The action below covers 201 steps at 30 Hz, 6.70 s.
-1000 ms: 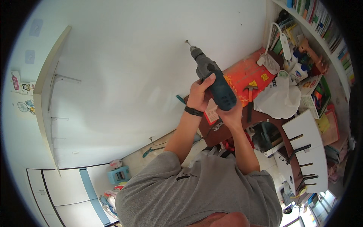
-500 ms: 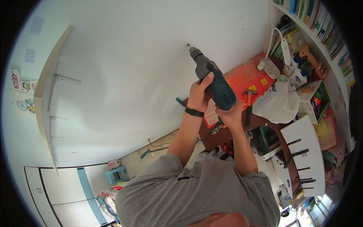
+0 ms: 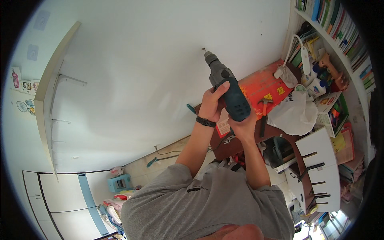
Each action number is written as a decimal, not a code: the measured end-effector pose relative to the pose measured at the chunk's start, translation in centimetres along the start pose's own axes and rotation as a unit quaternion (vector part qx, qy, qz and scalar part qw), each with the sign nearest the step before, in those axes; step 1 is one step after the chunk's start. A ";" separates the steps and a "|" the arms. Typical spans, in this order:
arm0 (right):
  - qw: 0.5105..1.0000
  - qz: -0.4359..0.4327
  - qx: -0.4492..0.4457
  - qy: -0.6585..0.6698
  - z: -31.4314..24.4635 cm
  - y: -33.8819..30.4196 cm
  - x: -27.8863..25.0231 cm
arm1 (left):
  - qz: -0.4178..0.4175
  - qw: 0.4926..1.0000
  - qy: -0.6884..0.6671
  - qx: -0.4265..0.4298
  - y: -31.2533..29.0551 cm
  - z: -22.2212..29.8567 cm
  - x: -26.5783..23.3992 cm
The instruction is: The person uses a corded drill to make holes in the ceiling, then inserts wall anchors and hammers them flush. The person repeats the drilling and anchor installation process for multiple ceiling locations.
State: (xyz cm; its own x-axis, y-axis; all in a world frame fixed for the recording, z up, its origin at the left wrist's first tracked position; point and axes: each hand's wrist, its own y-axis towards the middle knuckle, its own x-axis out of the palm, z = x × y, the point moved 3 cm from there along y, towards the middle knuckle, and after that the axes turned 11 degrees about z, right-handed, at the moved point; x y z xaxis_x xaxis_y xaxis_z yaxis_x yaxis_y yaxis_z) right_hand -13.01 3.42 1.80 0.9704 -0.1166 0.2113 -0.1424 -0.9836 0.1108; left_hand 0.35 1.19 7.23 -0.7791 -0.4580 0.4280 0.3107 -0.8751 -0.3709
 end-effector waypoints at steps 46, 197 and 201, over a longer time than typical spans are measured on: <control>1.000 -0.009 -0.006 -0.016 -2.3 1.7 -0.9 | 0.003 1.000 -0.023 0.011 0.3 -0.2 1.2; 0.999 0.003 0.043 -0.025 0.3 0.8 -0.5 | 0.058 0.997 0.006 0.057 0.5 -0.7 0.4; 0.998 -0.006 0.054 -0.040 0.5 1.7 -1.2 | 0.065 0.996 0.000 0.053 0.6 -0.6 1.1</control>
State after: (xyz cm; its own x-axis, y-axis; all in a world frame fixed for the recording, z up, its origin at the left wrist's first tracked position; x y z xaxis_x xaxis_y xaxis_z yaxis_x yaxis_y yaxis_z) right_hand -14.33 1.86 1.20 0.9851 -0.1115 0.1311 -0.1134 -0.9935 0.0070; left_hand -0.63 0.31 6.98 -0.7288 -0.5681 0.3823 0.4648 -0.8204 -0.3331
